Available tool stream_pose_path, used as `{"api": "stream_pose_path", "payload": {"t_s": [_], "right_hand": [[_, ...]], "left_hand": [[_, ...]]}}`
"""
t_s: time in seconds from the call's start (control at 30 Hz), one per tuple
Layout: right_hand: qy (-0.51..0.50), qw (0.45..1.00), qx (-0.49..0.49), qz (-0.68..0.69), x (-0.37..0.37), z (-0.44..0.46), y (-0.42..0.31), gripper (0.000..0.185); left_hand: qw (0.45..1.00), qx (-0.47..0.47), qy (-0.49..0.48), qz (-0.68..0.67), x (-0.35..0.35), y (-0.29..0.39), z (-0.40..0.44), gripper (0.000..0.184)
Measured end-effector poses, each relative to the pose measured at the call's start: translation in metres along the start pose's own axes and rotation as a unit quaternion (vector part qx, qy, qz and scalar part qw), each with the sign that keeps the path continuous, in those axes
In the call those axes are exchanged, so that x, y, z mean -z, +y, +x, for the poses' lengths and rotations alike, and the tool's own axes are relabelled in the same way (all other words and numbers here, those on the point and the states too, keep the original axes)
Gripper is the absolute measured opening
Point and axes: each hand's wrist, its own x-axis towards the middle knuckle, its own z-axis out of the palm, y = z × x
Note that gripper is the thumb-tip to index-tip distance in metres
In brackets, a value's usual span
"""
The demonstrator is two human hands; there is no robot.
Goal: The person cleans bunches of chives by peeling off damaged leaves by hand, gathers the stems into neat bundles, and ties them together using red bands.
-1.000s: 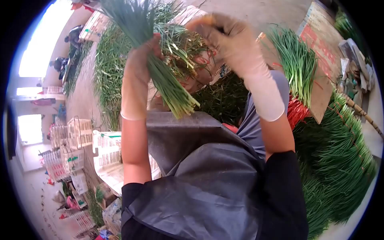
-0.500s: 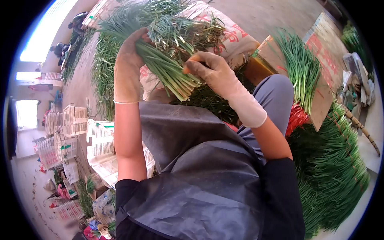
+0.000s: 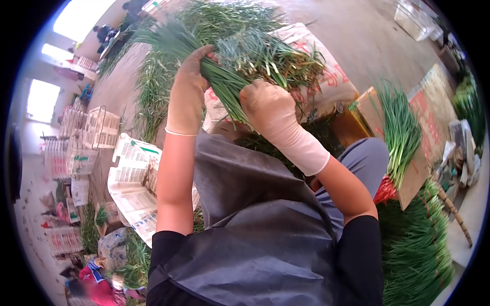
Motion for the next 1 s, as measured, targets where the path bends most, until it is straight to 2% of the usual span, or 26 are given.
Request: {"api": "stream_pose_path", "payload": {"t_s": [0.03,0.07,0.1,0.13,0.2,0.27,0.3,0.33,0.37,0.4,0.43,0.47,0.5,0.57,0.63,0.7,0.77,0.83,0.9,0.93,0.97,1.0], "right_hand": [[-0.001,1.000,0.010,0.005,0.002,0.003,-0.001,0.013],[-0.037,0.978,-0.105,0.174,0.007,0.004,-0.001,0.009],[-0.078,0.914,-0.215,0.334,0.015,0.006,-0.001,0.006],[-0.139,0.858,-0.292,0.399,0.031,0.008,-0.002,0.009],[-0.168,0.912,-0.181,0.327,0.037,-0.009,0.012,0.010],[-0.281,0.885,-0.208,0.308,0.023,-0.047,0.040,0.013],[-0.385,0.880,-0.210,0.185,0.020,-0.059,0.054,0.018],[-0.470,0.866,-0.170,0.027,0.005,-0.083,0.075,0.020],[-0.647,0.728,-0.173,-0.147,-0.014,-0.096,0.096,0.027],[-0.524,0.832,-0.126,-0.136,-0.005,-0.103,0.088,0.025],[-0.381,0.913,-0.074,-0.124,0.008,-0.102,0.080,0.024],[-0.274,0.956,-0.099,-0.029,0.014,-0.074,0.059,0.025],[-0.166,0.975,-0.129,0.066,0.022,-0.044,0.026,0.026],[-0.038,0.999,0.006,0.024,0.033,-0.007,-0.015,0.024],[-0.028,0.997,0.064,-0.017,0.027,0.026,-0.040,0.013],[-0.035,0.997,0.054,-0.032,0.001,0.026,-0.029,0.010],[-0.048,0.997,0.047,-0.041,-0.004,0.024,-0.023,0.008],[-0.093,0.988,-0.044,0.118,0.008,0.025,-0.020,0.016],[-0.105,0.978,-0.071,0.162,0.010,0.024,-0.013,0.016],[-0.156,0.918,-0.169,0.324,0.006,0.023,-0.006,0.015],[-0.196,0.819,-0.258,0.473,0.005,0.021,-0.002,0.015],[-0.182,0.761,-0.299,0.547,0.010,0.023,-0.005,0.023]], "left_hand": [[1.000,0.001,0.022,-0.005,0.003,0.002,-0.002,0.014],[1.000,-0.008,0.028,-0.008,0.005,0.004,-0.004,0.013],[0.999,-0.015,0.035,-0.017,0.009,0.011,-0.006,0.013],[0.999,-0.019,0.028,-0.013,0.014,0.017,-0.009,0.012],[0.998,-0.020,0.037,-0.045,0.023,0.029,-0.004,0.011],[0.996,-0.043,0.043,-0.064,0.041,0.043,0.012,0.011],[0.995,-0.052,0.050,-0.074,0.052,0.051,0.014,0.011],[0.994,-0.061,0.040,-0.080,0.059,0.060,0.013,0.012],[0.994,-0.062,0.042,-0.080,0.067,0.067,0.011,0.012],[0.994,-0.056,0.040,-0.091,0.071,0.074,0.009,0.013],[0.993,-0.054,0.034,-0.102,0.070,0.081,0.008,0.014],[0.991,-0.076,0.055,-0.093,0.063,0.084,-0.003,0.016],[0.992,-0.067,0.056,-0.092,0.062,0.083,-0.006,0.016],[0.995,-0.069,0.026,-0.072,0.058,0.083,-0.009,0.017],[0.996,-0.072,0.035,-0.049,0.049,0.078,-0.015,0.018],[0.993,-0.083,-0.008,-0.085,0.048,0.076,-0.016,0.013],[0.995,-0.070,0.001,-0.070,0.049,0.077,-0.015,0.013],[0.996,-0.037,-0.036,-0.078,0.053,0.079,-0.014,0.013],[0.998,-0.033,-0.016,-0.059,0.055,0.073,-0.009,0.012],[0.997,-0.012,-0.040,-0.070,0.056,0.072,-0.004,0.012],[0.995,0.008,-0.065,-0.081,0.057,0.070,0.000,0.011],[0.995,-0.011,-0.075,-0.068,0.058,0.064,0.003,0.011]]}}
